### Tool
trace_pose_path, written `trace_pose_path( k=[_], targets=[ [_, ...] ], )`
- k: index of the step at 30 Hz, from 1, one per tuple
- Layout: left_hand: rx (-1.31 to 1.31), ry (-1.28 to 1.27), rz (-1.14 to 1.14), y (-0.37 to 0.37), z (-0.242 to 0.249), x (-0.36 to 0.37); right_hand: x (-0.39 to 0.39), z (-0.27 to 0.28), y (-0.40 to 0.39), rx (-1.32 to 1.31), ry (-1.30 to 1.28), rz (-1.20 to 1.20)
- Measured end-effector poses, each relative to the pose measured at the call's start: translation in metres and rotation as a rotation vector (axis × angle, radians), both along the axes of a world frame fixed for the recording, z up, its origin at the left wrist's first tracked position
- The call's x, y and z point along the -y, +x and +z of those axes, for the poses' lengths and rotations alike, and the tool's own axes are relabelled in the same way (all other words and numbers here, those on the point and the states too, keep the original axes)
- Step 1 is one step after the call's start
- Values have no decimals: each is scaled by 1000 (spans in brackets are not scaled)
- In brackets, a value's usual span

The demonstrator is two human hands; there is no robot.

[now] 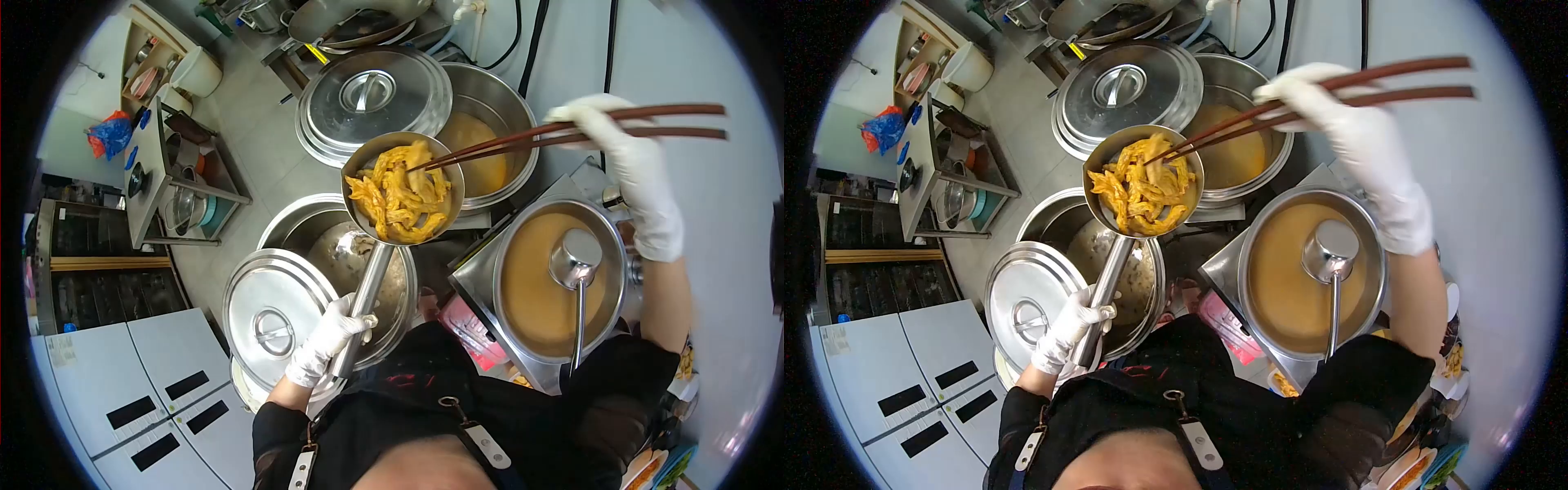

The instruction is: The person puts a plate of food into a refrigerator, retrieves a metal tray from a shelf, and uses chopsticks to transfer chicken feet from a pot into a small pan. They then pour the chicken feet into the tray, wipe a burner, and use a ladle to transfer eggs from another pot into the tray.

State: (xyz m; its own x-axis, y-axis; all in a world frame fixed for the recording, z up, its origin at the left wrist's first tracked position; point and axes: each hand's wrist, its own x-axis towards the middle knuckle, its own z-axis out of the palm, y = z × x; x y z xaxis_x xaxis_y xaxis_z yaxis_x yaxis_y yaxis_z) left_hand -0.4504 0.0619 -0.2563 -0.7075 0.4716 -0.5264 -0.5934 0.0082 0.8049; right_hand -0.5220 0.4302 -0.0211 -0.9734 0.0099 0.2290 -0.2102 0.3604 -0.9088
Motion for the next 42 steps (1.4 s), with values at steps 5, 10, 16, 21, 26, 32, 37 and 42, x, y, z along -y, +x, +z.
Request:
trace_pose_path(
  k=[5,10,16,21,26,32,37,42],
  targets=[
    [19,8,-4,2,1,-1,10,-12,-18,-34,-18,111],
    [30,13,30,5,1,2,-68,2,1,-206,-57,-183],
    [23,-18,115,12,5,16,-125,-87,-89,-125,-11,-368],
    [104,-108,212,13,14,20,-133,-282,-228,-133,-87,-615],
    [115,-112,300,22,7,7,-128,-399,-297,-103,-20,-761],
    [145,-191,395,24,27,-16,-130,-505,-326,209,182,-912],
    [133,-199,428,22,25,-27,-121,-505,-326,166,19,-766],
    [107,-178,423,28,17,-18,-104,-488,-323,406,214,-420]
  ],
)
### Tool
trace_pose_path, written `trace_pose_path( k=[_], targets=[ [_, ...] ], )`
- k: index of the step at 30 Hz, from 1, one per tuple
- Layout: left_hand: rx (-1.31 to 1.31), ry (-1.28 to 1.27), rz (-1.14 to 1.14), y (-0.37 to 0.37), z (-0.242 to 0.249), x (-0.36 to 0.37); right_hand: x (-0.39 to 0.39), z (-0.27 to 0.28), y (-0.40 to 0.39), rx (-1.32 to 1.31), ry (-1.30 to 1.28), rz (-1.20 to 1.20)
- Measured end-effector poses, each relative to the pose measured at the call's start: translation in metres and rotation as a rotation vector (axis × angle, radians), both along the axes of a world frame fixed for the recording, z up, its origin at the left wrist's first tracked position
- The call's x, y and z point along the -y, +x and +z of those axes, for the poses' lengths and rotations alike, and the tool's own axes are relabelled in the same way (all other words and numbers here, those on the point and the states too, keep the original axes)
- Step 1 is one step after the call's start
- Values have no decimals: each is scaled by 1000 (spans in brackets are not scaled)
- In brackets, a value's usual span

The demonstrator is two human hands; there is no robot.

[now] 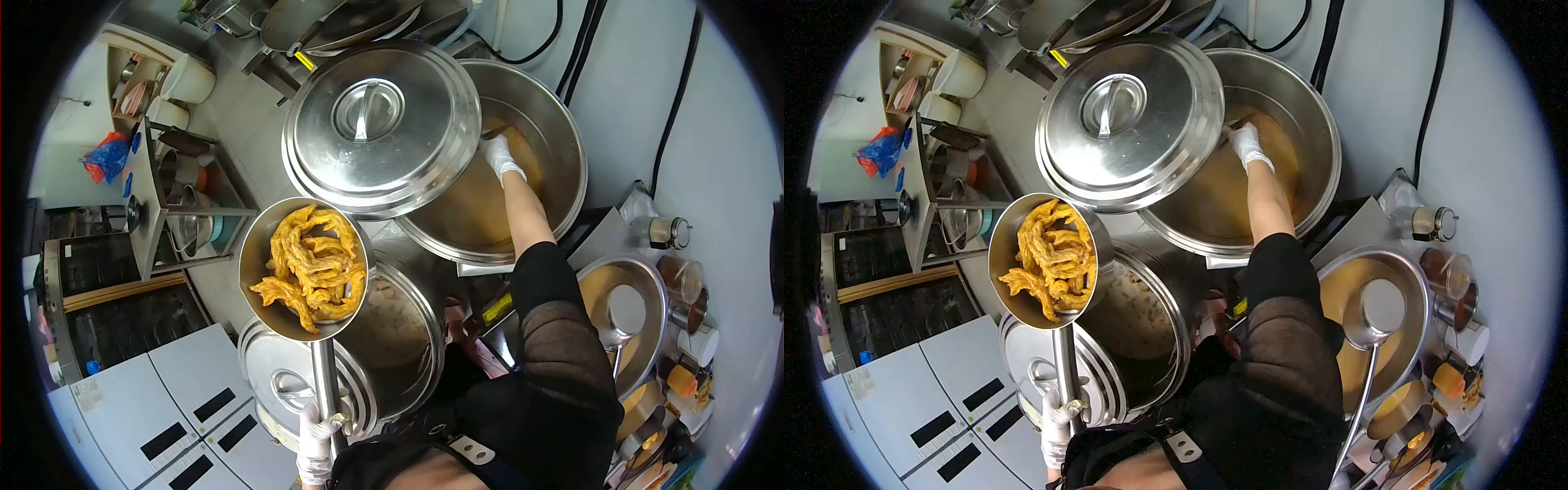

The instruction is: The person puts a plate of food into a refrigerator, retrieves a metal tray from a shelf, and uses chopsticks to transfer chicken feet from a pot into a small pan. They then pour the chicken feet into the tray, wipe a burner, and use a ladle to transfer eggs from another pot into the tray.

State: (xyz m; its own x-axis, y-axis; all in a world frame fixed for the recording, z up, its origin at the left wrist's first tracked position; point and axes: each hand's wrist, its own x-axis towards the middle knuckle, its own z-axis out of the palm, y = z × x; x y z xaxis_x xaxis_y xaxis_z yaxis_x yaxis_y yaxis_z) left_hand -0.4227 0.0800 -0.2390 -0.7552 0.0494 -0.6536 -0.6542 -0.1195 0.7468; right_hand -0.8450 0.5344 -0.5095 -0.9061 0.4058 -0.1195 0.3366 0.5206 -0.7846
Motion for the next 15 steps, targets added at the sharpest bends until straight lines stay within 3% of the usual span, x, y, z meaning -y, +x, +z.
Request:
trace_pose_path(
  k=[1,2,5,6,9,10,15],
  targets=[
    [-1,11,6,0,0,0,0,1,1,98,105,68],
    [-1,22,12,0,-1,0,1,-5,5,32,164,198],
    [1,30,13,-2,1,-2,11,7,38,106,-15,279],
    [3,30,9,-3,2,-3,10,5,46,198,-338,250],
    [9,23,29,-5,5,-9,3,13,56,221,-522,255],
    [-11,26,14,-6,1,-7,-5,25,49,295,-449,233],
    [0,35,-24,-6,1,-2,-50,106,33,42,-590,214]
  ],
)
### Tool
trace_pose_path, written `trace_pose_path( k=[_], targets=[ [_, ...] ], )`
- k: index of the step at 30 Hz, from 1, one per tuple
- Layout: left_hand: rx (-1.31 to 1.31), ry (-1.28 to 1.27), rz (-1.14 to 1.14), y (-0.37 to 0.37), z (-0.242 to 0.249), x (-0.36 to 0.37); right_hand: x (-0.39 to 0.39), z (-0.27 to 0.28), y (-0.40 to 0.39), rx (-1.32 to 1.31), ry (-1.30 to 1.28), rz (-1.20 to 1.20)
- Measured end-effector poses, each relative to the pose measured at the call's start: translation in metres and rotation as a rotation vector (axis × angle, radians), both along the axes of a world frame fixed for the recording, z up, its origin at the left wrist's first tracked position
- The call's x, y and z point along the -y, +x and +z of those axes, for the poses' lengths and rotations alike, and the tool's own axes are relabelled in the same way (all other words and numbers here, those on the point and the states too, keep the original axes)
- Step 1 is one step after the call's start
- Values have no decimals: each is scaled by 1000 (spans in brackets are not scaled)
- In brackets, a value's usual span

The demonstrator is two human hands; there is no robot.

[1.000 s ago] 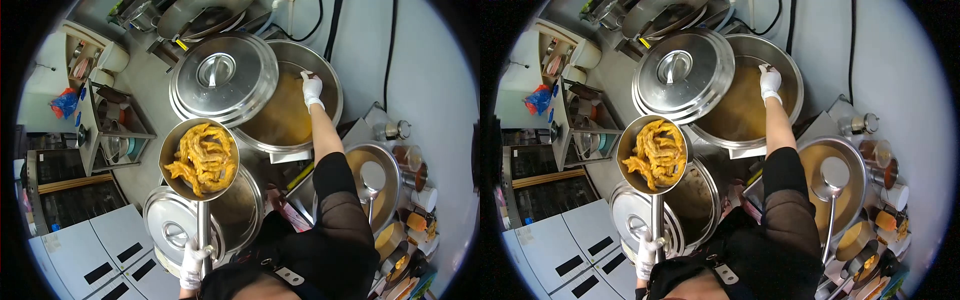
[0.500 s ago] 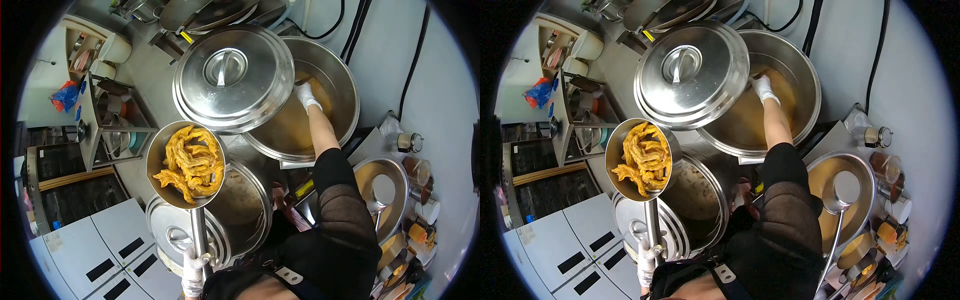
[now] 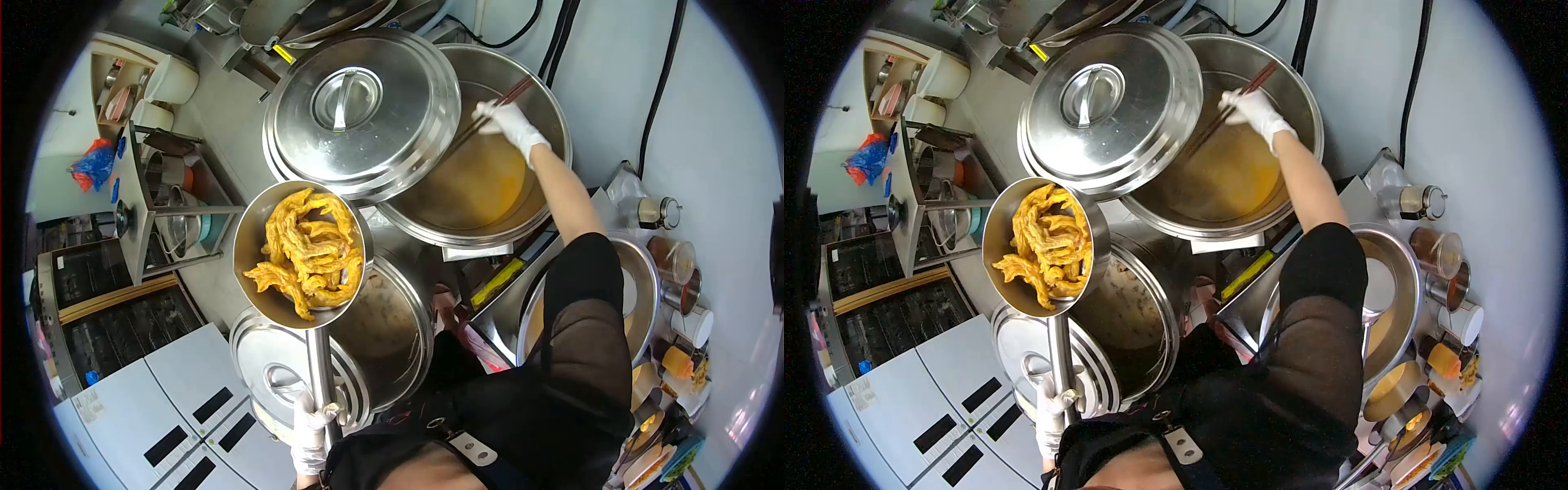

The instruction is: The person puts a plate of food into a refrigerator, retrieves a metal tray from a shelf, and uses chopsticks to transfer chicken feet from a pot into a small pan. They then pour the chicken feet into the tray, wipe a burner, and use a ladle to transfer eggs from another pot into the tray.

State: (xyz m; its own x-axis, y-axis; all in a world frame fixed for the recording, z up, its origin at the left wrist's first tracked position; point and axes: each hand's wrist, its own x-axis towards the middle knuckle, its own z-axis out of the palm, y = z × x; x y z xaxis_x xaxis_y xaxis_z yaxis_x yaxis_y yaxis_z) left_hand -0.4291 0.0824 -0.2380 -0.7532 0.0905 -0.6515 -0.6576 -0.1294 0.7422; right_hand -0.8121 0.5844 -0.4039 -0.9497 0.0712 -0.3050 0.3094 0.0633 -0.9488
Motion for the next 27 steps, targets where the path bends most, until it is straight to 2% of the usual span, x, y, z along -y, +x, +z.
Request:
trace_pose_path(
  k=[3,6,8,10,14,16,18,19,23,27],
  targets=[
    [6,10,-7,3,-1,5,-14,11,-15,-258,105,-143],
    [19,4,5,3,2,6,-13,-16,-15,-386,325,-221],
    [26,6,6,3,5,3,-21,-49,-12,-212,508,-97],
    [26,22,2,3,7,0,-18,-55,4,-29,869,66],
    [15,-14,-1,-1,7,-5,2,-51,36,100,796,167],
    [28,-18,22,-2,7,-7,5,-72,52,143,612,250],
    [23,-26,25,-2,7,-7,21,-88,63,326,451,201],
    [21,-30,27,-1,6,-6,29,-88,64,318,361,230],
    [8,-5,-14,-1,4,-2,31,-74,42,237,103,98],
    [1,-16,-30,-3,4,-1,22,-27,35,218,-81,3]
  ],
)
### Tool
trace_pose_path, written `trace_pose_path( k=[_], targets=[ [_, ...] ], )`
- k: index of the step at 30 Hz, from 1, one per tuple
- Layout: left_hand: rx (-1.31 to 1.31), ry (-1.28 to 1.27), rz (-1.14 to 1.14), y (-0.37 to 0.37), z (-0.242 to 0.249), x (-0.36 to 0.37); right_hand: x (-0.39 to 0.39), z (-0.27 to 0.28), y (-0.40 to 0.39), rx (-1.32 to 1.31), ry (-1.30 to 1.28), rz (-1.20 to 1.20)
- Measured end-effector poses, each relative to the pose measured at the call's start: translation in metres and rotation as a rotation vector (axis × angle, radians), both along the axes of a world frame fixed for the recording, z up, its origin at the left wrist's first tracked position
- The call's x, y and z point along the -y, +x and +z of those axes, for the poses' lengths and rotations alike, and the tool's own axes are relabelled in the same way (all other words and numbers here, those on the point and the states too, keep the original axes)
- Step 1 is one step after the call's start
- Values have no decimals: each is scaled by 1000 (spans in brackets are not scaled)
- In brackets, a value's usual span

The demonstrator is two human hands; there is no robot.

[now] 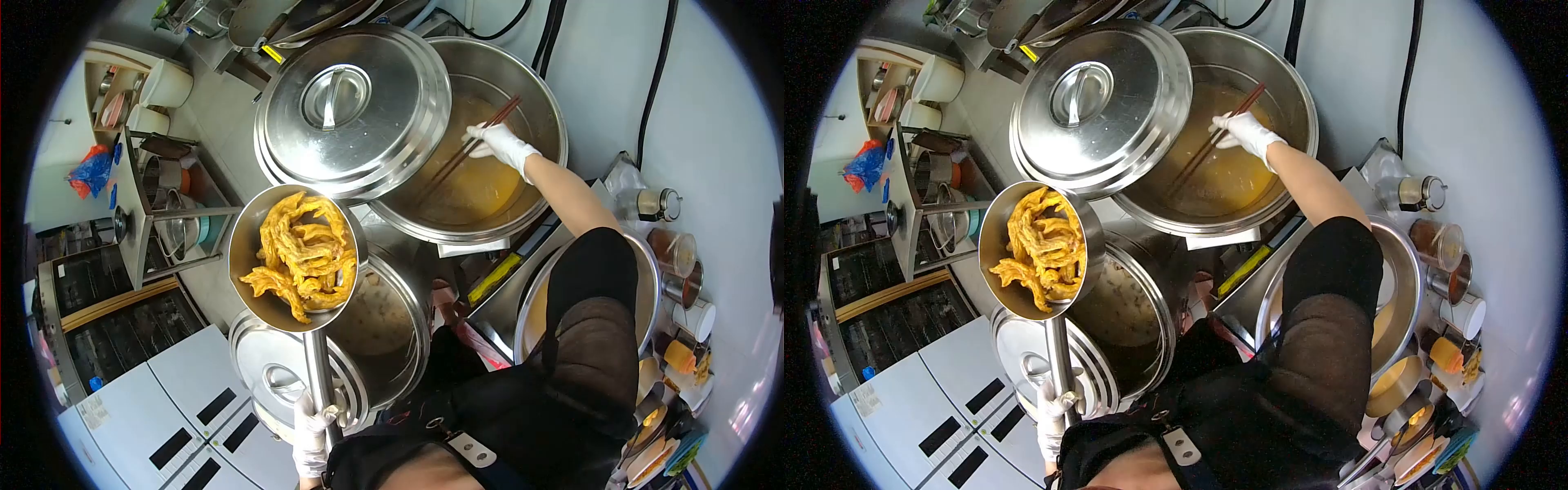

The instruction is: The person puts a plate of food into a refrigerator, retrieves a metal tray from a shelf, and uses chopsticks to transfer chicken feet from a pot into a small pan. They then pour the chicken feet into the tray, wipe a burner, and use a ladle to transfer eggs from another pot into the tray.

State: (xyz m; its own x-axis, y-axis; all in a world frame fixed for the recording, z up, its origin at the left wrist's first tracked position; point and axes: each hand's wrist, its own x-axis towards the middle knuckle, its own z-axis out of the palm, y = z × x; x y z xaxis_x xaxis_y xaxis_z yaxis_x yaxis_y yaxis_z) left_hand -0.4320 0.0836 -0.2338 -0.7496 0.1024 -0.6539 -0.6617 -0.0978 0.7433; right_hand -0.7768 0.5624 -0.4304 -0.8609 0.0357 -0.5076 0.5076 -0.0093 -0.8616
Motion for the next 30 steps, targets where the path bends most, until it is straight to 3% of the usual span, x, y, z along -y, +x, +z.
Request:
trace_pose_path(
  k=[3,8,11,13,16,19,20,25,27,30],
  targets=[
    [-1,-3,-2,-2,1,-2,-11,15,-5,-63,-67,-73],
    [2,0,5,-2,0,-1,-20,23,-25,-394,159,-273],
    [-11,0,13,0,1,-3,-22,-12,-46,-597,456,-342],
    [-8,-11,17,1,3,-3,-14,-45,-57,-663,461,-358],
    [9,-9,3,0,2,-1,7,-61,-52,-395,687,-142],
    [7,-11,-4,-7,5,-7,28,-42,-36,-332,775,96],
    [5,-7,1,-6,4,-5,38,-18,-20,-252,696,139],
    [0,4,8,-3,1,-2,50,-44,16,-259,567,385],
    [-12,16,10,-2,0,-1,54,-55,19,-38,516,373],
    [-26,49,29,-3,0,-5,43,-67,8,-4,204,160]
  ],
)
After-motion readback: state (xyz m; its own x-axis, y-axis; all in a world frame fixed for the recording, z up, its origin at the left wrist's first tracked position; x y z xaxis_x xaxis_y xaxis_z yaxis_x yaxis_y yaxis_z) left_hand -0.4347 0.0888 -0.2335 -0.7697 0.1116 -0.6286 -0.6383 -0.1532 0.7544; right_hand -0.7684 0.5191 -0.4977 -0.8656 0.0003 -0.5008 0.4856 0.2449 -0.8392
